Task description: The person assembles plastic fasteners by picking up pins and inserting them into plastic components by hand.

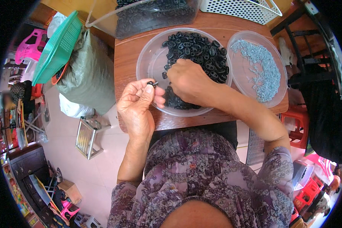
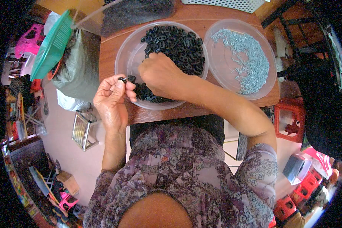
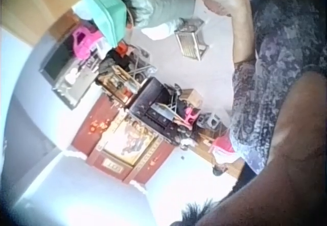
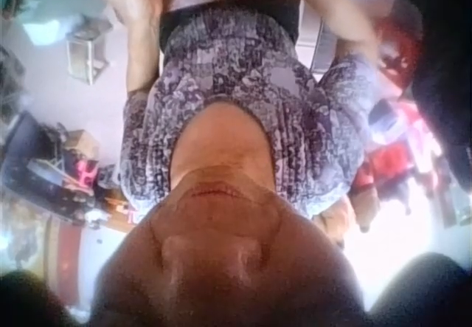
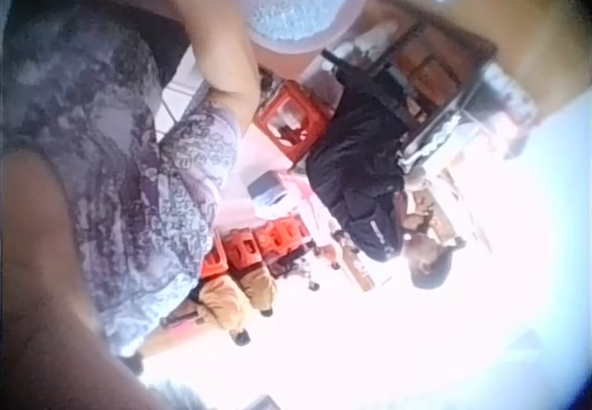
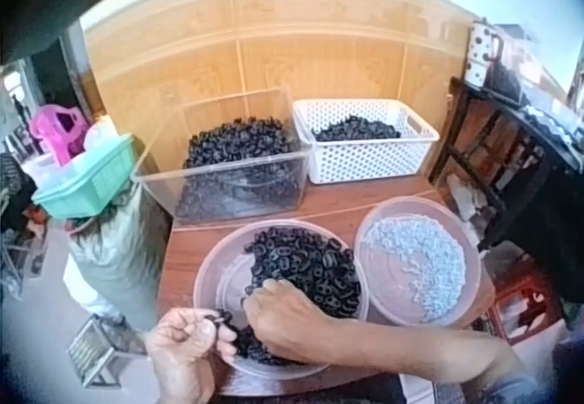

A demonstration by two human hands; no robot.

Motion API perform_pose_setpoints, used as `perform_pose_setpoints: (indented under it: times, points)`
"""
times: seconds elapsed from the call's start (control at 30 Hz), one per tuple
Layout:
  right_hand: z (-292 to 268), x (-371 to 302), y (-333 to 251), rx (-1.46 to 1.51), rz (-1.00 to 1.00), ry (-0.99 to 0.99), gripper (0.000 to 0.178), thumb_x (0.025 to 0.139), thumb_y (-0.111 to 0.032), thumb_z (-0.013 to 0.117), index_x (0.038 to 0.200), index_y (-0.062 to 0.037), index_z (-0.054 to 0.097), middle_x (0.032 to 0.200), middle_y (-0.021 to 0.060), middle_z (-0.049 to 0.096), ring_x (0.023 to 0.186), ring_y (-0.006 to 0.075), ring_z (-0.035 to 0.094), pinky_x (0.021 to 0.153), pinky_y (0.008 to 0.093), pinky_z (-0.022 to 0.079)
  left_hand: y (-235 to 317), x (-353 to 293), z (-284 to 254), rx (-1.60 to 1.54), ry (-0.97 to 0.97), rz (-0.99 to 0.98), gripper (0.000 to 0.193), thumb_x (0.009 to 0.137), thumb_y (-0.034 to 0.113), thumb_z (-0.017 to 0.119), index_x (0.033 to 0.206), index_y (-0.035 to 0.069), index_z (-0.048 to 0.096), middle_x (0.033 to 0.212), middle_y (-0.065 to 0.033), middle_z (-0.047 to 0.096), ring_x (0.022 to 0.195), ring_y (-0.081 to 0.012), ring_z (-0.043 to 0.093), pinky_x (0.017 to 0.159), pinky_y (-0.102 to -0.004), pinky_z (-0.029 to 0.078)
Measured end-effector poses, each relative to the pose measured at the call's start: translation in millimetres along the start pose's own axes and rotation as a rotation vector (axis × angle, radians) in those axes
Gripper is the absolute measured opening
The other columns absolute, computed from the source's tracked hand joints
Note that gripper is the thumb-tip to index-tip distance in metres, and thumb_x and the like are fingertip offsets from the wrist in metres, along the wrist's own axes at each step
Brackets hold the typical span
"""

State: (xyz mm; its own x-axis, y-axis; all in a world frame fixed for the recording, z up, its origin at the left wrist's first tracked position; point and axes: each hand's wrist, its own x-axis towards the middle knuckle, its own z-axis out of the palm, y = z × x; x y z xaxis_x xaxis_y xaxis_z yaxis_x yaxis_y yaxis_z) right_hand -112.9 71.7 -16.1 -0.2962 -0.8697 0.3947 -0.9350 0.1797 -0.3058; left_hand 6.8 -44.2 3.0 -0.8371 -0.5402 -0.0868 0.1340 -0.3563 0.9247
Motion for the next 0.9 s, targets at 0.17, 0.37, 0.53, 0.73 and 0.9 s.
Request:
perform_pose_setpoints:
  times: [0.17, 0.37, 0.53, 0.73, 0.9]
  points:
    - [-23, -10, -8, 0.656, 0.435, 0.108, 0.008, 0.068, -0.002, 0.06, 0.075, 0.0013, 0.057, 0.07, 0.0138, 0.059, 0.068, 0.024, 0.06, 0.062, 0.032, 0.047, 1, 0, 6, -0.013, 0.033, 0.001, 0.012, 0.084, 0.003, 0.054, 0.093, -0.005, 0.054, 0.073, -0.0147, 0.061, 0.055, -0.0153, 0.056, 0.049, -0.0231, 0.046]
    - [-30, -16, -14, 1.235, 0.572, 0.181, 0.024, 0.074, -0.005, 0.064, 0.097, -0.0008, 0.06, 0.078, -0.0024, 0.056, 0.071, 0.0045, 0.05, 0.065, 0.0193, 0.041, 3, -2, 20, -0.004, 0.013, 0.018, 0.012, 0.085, 0.004, 0.054, 0.093, -0.005, 0.053, 0.074, -0.0136, 0.061, 0.056, -0.0147, 0.056, 0.049, -0.0231, 0.046]
    - [-24, -21, -19, 1.542, 0.586, 0.241, 0.028, 0.075, -0.005, 0.063, 0.103, -0.0014, 0.06, 0.079, -0.0011, 0.057, 0.069, 0.006, 0.051, 0.063, 0.0191, 0.041, 4, -8, 26, -0.007, 0.005, 0.022, 0.012, 0.085, 0.004, 0.054, 0.092, -0.005, 0.053, 0.073, -0.0124, 0.061, 0.056, -0.0141, 0.056, 0.049, -0.023, 0.046]
    - [-21, -24, -21, 1.557, 0.672, 0.239, 0.028, 0.075, -0.005, 0.062, 0.103, -0.0016, 0.061, 0.083, 0.0012, 0.06, 0.065, 0.0066, 0.049, 0.062, 0.0199, 0.041, 4, -10, 30, -0.015, -0.022, 0.013, 0.012, 0.085, 0.004, 0.054, 0.092, -0.005, 0.053, 0.073, -0.0113, 0.061, 0.056, -0.0131, 0.056, 0.049, -0.0223, 0.046]
    - [-16, -27, -23, 1.565, 0.663, 0.258, 0.023, 0.076, -0.005, 0.062, 0.099, -0.0006, 0.061, 0.084, 0.0026, 0.061, 0.065, 0.007, 0.05, 0.061, 0.0203, 0.04, 2, -11, 29, -0.023, -0.017, 0.012, 0.012, 0.085, 0.005, 0.054, 0.091, -0.006, 0.053, 0.073, -0.0112, 0.061, 0.055, -0.0132, 0.056, 0.049, -0.0222, 0.045]
